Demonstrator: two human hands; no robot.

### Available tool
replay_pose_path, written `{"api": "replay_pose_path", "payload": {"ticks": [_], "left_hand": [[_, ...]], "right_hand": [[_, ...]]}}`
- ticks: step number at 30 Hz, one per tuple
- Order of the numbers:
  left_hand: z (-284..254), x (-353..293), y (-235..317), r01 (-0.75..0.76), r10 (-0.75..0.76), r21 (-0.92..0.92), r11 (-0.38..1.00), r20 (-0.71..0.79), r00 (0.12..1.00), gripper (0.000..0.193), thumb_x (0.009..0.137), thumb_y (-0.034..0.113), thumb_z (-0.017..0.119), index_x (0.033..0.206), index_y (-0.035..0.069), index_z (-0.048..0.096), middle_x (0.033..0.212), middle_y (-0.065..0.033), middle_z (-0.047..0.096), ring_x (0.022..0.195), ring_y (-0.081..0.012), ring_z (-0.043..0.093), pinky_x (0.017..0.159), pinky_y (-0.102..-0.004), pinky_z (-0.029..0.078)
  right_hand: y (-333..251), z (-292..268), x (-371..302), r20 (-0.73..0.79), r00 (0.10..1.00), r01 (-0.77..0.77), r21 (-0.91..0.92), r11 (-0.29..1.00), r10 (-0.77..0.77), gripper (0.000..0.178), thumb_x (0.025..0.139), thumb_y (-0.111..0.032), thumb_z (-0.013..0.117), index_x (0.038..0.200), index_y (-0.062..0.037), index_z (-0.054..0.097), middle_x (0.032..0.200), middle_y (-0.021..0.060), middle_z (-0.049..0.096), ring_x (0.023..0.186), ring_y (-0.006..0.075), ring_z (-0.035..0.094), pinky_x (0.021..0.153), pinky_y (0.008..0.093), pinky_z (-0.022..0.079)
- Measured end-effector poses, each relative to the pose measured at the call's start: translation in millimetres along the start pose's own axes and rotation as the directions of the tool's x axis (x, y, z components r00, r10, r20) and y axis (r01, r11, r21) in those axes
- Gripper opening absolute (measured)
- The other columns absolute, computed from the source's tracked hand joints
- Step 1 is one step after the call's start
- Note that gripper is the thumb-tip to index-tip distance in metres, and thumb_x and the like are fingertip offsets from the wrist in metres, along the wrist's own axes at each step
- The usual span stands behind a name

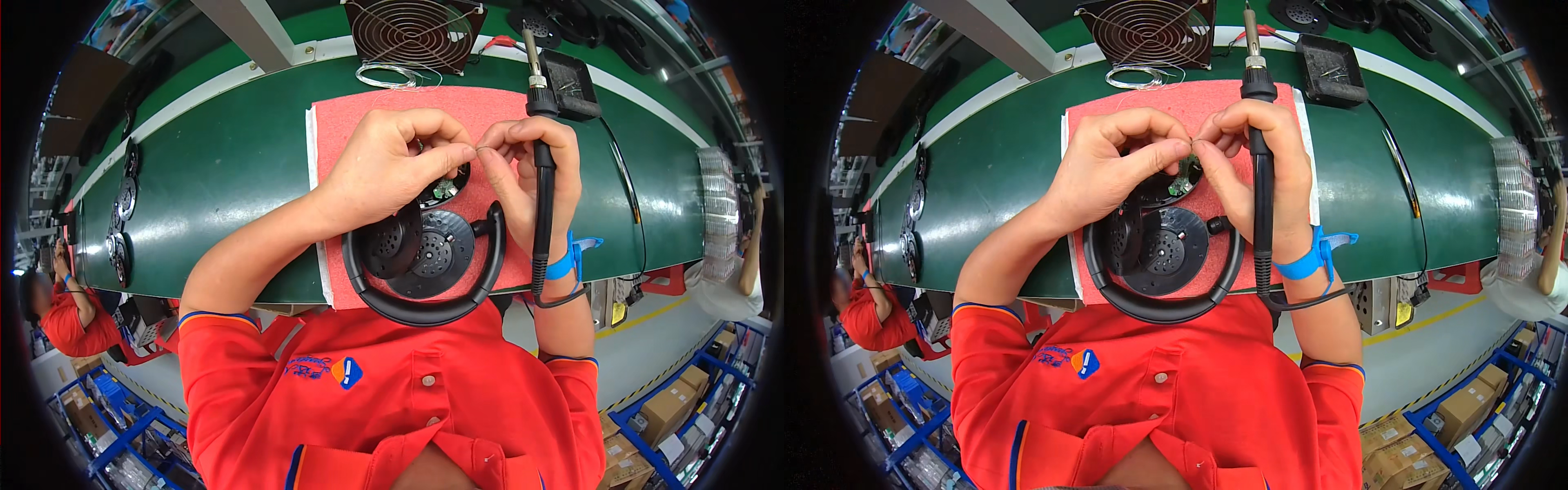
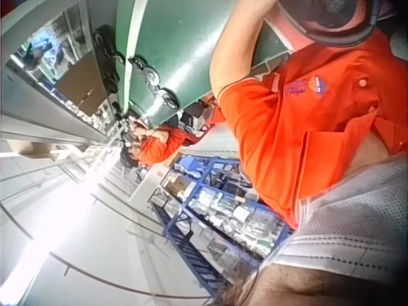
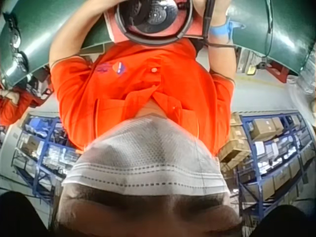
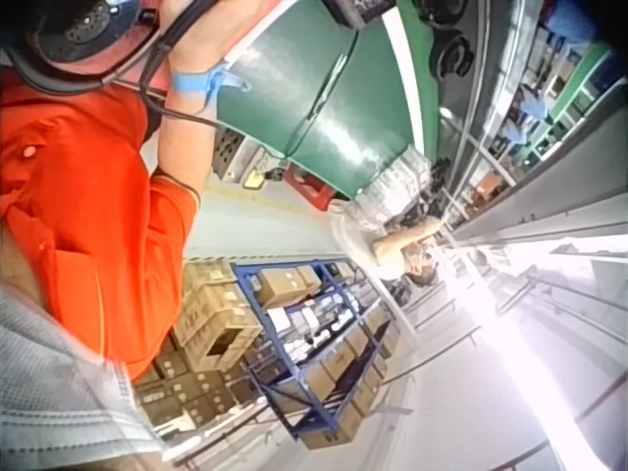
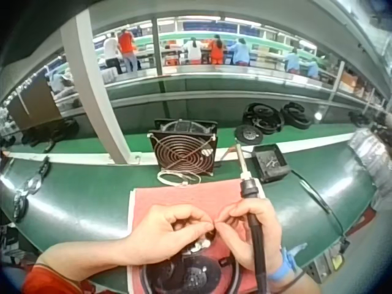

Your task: Soldering components onto a circular speaker or headphone PCB.

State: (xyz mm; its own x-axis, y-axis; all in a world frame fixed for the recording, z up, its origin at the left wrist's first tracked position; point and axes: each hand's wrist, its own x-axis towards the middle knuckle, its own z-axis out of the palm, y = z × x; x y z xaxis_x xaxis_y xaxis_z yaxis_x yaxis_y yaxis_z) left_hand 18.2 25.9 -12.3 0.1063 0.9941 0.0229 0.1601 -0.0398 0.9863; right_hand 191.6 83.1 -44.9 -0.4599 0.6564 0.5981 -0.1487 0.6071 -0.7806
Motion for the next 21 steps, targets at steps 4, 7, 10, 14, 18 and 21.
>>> {"api": "replay_pose_path", "payload": {"ticks": [4, 7, 10, 14, 18, 21], "left_hand": [[4.2, -1.0, -4.0, -0.065, 0.058, -0.067, 0.996, -0.099, 0.993, 0.012, 0.085, 0.011, 0.062, 0.087, -0.001, 0.066, 0.066, 0.0005, 0.060, 0.061, -0.0031, 0.053, 0.054, -0.0196, 0.042], [4.7, -0.5, -3.7, -0.061, 0.051, -0.093, 0.994, -0.108, 0.993, 0.013, 0.086, 0.011, 0.062, 0.086, -0.001, 0.066, 0.066, 0.0015, 0.060, 0.061, -0.0025, 0.052, 0.053, -0.0193, 0.041], [3.3, -1.2, -2.3, -0.048, 0.041, -0.067, 0.997, -0.101, 0.994, 0.013, 0.085, 0.011, 0.062, 0.086, -0.001, 0.066, 0.066, 0.0019, 0.059, 0.061, -0.0022, 0.051, 0.053, -0.0194, 0.040], [-0.1, -3.0, 2.4, 0.026, -0.025, 0.048, 0.999, -0.027, 0.999, 0.014, 0.088, 0.013, 0.062, 0.090, 0.000, 0.063, 0.073, 0.0012, 0.059, 0.068, -0.0033, 0.053, 0.062, -0.0185, 0.043], [1.0, -3.4, -0.6, 0.008, -0.008, -0.004, 1.000, -0.037, 0.999, 0.013, 0.088, 0.013, 0.062, 0.090, 0.000, 0.063, 0.074, 0.0009, 0.060, 0.068, -0.0036, 0.054, 0.062, -0.0188, 0.043], [3.8, -4.5, -3.7, -0.030, 0.031, 0.020, 0.999, -0.071, 0.997, 0.012, 0.088, 0.012, 0.061, 0.090, 0.000, 0.063, 0.076, 0.0007, 0.060, 0.069, -0.0042, 0.055, 0.063, -0.0193, 0.044]], "right_hand": [[-2.4, 3.2, -1.1, 0.029, 0.999, 0.017, -0.064, 0.998, -0.015, 0.040, 0.076, 0.017, 0.058, 0.107, -0.0021, 0.041, 0.091, 0.0103, 0.054, 0.079, 0.0130, 0.055, 0.071, 0.0241, 0.045], [-3.0, 4.4, -1.9, 0.060, 0.998, 0.011, -0.113, 0.994, -0.004, 0.040, 0.076, 0.017, 0.057, 0.108, -0.0019, 0.040, 0.092, 0.0108, 0.054, 0.079, 0.0129, 0.055, 0.073, 0.0239, 0.045], [-2.6, 4.3, -0.6, 0.009, 1.000, -0.026, 0.014, 1.000, 0.026, 0.038, 0.079, 0.015, 0.057, 0.108, -0.0020, 0.040, 0.092, 0.0117, 0.054, 0.079, 0.0135, 0.055, 0.074, 0.0246, 0.045], [-2.7, 2.7, -0.2, -0.001, 0.999, -0.052, 0.054, 0.997, 0.052, 0.036, 0.080, 0.015, 0.056, 0.108, -0.0019, 0.040, 0.091, 0.0123, 0.054, 0.080, 0.0141, 0.055, 0.074, 0.0248, 0.045], [-1.3, 4.2, -0.7, 0.003, 0.999, -0.032, 0.044, 0.999, 0.032, 0.036, 0.081, 0.015, 0.055, 0.108, -0.0019, 0.039, 0.092, 0.0122, 0.054, 0.082, 0.0144, 0.056, 0.074, 0.0249, 0.045], [-1.3, 4.1, -2.3, 0.020, 0.999, -0.028, -0.006, 1.000, 0.028, 0.035, 0.081, 0.015, 0.055, 0.108, -0.0017, 0.039, 0.093, 0.0119, 0.054, 0.083, 0.0147, 0.056, 0.074, 0.0249, 0.045]]}}
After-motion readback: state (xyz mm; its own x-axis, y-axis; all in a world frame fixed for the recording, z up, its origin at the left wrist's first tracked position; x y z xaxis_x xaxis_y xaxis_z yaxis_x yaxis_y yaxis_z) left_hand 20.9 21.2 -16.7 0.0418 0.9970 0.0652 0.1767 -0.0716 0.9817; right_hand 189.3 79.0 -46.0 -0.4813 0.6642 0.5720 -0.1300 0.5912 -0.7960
